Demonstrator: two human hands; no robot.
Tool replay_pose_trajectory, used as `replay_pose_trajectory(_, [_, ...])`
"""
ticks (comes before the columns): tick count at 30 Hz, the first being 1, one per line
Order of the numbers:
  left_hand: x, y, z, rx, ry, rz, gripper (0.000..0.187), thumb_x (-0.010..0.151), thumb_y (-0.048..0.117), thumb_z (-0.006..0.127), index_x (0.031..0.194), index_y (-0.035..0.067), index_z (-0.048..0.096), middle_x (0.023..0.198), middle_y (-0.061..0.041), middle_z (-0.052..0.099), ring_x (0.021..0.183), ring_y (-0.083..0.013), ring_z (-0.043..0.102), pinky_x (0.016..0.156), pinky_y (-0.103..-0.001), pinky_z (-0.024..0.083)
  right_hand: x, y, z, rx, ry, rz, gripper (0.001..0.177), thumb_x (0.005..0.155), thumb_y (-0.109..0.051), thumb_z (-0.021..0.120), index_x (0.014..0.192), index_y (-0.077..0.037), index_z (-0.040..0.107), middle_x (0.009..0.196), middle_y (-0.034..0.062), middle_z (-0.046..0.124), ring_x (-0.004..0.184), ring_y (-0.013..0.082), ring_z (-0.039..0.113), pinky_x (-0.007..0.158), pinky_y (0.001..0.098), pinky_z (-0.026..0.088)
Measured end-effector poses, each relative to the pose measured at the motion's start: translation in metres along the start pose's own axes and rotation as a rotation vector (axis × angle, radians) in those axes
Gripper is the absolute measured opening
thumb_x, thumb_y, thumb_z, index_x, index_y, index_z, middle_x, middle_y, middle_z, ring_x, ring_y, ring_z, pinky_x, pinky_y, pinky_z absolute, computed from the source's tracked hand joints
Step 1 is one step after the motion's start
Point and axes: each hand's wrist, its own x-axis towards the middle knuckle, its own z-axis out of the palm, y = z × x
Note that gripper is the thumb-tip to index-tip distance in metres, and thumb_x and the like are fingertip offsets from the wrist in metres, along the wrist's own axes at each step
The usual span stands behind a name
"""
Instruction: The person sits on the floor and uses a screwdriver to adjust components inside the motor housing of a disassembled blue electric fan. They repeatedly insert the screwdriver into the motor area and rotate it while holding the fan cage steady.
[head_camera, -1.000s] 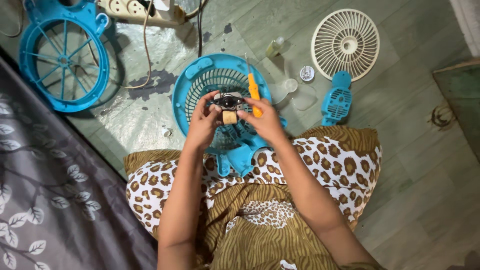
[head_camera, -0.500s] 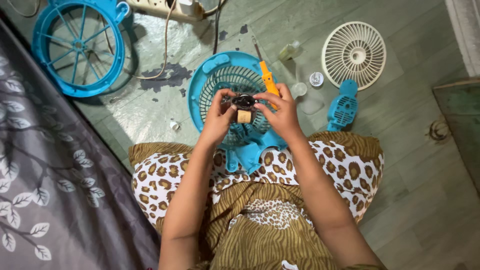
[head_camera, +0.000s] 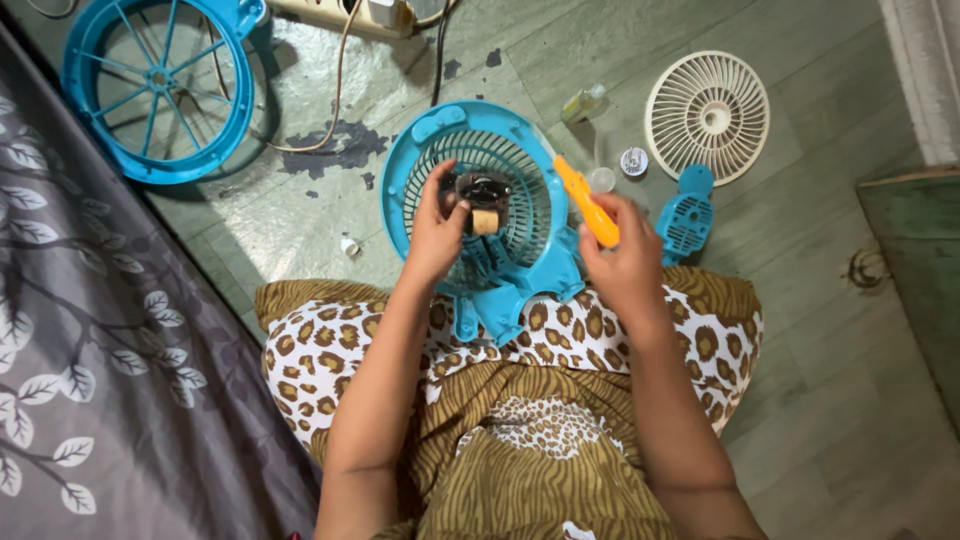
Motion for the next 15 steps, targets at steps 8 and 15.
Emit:
replay_pose_trajectory(8, [0.01,-0.022,-0.007,0.232,0.117,0.04,0.05,0.097,-0.008,0.052,0.146,0.001,0.046,0.123,-0.012,0.068,0.113,-0.0168,0.066,0.1,-0.029,0.05,-0.022,-0.028,-0.018,-0.021,0.021,-0.214,0.036,0.08,0.003,0.071,0.115,-0.001,0.066,0.118,0.0157,0.069,0.108,0.0315,0.07,0.095,0.039,0.057])
replay_pose_trajectory(15, [0.012,-0.025,-0.01,0.264,0.11,0.099,0.046,0.096,-0.009,0.053,0.141,-0.001,0.049,0.13,-0.012,0.065,0.122,-0.0185,0.063,0.104,-0.03,0.048,-0.024,-0.03,-0.011,-0.03,-0.013,-0.192,0.034,0.082,0.0,0.072,0.116,-0.001,0.067,0.118,0.0168,0.068,0.106,0.0341,0.07,0.091,0.0401,0.057])
